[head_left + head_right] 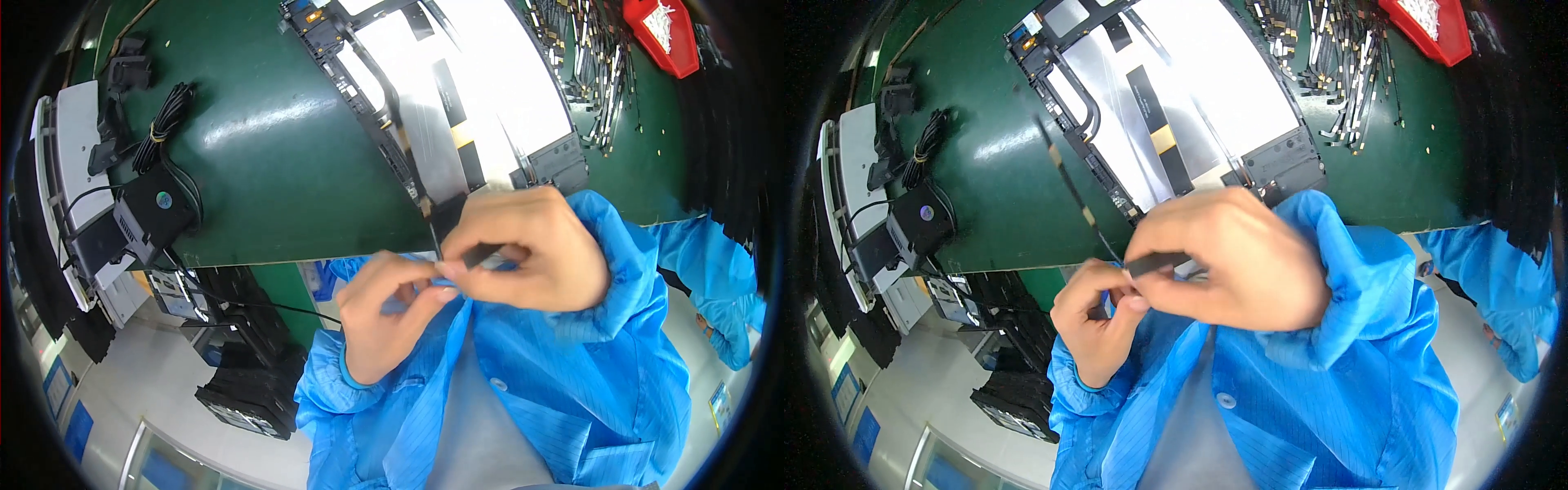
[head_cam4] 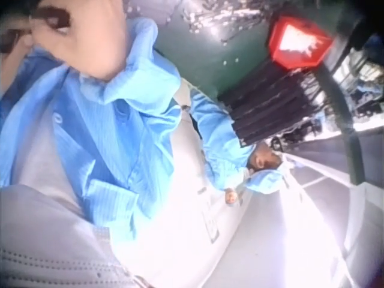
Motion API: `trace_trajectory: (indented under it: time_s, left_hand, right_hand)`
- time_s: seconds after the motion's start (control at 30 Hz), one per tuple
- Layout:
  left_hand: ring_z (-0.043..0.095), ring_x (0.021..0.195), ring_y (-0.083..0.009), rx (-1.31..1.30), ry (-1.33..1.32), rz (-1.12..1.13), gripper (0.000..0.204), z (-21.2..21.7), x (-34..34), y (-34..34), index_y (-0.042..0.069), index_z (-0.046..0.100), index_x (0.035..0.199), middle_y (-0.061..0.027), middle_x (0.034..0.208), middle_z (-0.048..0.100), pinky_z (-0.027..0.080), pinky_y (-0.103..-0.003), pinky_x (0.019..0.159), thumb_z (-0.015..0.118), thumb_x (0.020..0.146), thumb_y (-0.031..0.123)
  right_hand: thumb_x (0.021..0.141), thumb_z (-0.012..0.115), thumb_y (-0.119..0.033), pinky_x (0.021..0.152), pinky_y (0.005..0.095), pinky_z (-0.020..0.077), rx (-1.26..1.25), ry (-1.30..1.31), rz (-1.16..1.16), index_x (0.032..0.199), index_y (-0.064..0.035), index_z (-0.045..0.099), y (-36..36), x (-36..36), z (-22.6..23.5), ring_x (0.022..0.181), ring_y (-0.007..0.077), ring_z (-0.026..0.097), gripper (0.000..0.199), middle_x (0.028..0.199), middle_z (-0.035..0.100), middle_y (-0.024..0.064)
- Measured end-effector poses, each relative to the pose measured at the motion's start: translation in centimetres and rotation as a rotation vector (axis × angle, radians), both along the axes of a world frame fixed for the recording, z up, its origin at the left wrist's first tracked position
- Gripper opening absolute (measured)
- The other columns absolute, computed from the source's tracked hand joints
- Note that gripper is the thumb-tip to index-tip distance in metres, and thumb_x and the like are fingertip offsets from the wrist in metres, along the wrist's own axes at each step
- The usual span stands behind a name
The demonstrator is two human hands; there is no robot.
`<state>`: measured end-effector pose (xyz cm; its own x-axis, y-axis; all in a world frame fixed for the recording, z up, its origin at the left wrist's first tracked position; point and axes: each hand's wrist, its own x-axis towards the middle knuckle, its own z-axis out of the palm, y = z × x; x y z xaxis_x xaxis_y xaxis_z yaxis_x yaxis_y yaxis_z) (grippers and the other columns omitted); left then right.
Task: The person assembles electronic devices by peeling protective film from ribbon cables, adhering the cables onto tablet frames, and stacking the assembled tablet units.
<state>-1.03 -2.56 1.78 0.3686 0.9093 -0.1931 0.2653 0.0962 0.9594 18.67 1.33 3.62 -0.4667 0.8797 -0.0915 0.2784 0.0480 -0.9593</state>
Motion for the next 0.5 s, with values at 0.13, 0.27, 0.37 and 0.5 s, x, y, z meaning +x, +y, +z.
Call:
trace_trajectory:
  time_s: [0.13, 0.27, 0.37, 0.5]
  left_hand:
    - [0.041, 0.117, -0.0199, -0.078, -0.226, 0.131, 0.047, -1.6, 0.1, -0.4, 0.0, 0.049, 0.124, -0.0135, 0.135, 0.034, 0.037, -0.029, 0.09, 0.061, 0.084, 0.022]
    - [0.031, 0.127, -0.0223, -0.217, -0.239, 0.108, 0.056, -0.8, 1.1, -0.3, 0.001, 0.036, 0.136, -0.0145, 0.139, 0.028, 0.029, -0.032, 0.099, 0.055, 0.087, 0.019]
    - [0.03, 0.128, -0.0222, -0.202, -0.217, 0.108, 0.056, -0.6, 1.4, -0.5, -0.001, 0.035, 0.136, -0.0135, 0.141, 0.025, 0.027, -0.032, 0.1, 0.054, 0.088, 0.021]
    - [0.027, 0.131, -0.0227, -0.353, -0.447, 0.219, 0.05, -0.6, 1.7, -0.6, -0.002, 0.038, 0.134, -0.0137, 0.143, 0.022, 0.025, -0.034, 0.103, 0.049, 0.091, 0.022]
  right_hand:
    - [0.073, 0.066, -0.005, 0.042, 0.0253, 0.0316, 0.087, -0.2, -0.194, 0.08, -0.0008, 0.063, 0.6, -0.4, -0.6, 0.047, 0.0131, 0.042, 0.009, 0.068, 0.057, 0.0068]
    - [0.074, 0.06, -0.007, 0.059, 0.0389, 0.0461, 0.164, -0.286, -0.274, 0.081, -0.0004, 0.057, 0.3, -1.0, -1.5, 0.069, 0.0327, 0.057, 0.01, 0.075, 0.057, 0.0136]
    - [0.074, 0.062, -0.001, 0.049, 0.0285, 0.0446, 0.202, -0.304, -0.304, 0.085, 0.0034, 0.057, 0.3, -1.1, -1.6, 0.055, 0.0218, 0.057, 0.013, 0.077, 0.057, 0.0124]
    - [0.074, 0.061, 0.0, 0.049, 0.0287, 0.0448, 0.201, -0.308, -0.325, 0.085, 0.0034, 0.056, 0.4, -1.2, -1.7, 0.055, 0.0217, 0.057, 0.012, 0.077, 0.056, 0.0122]
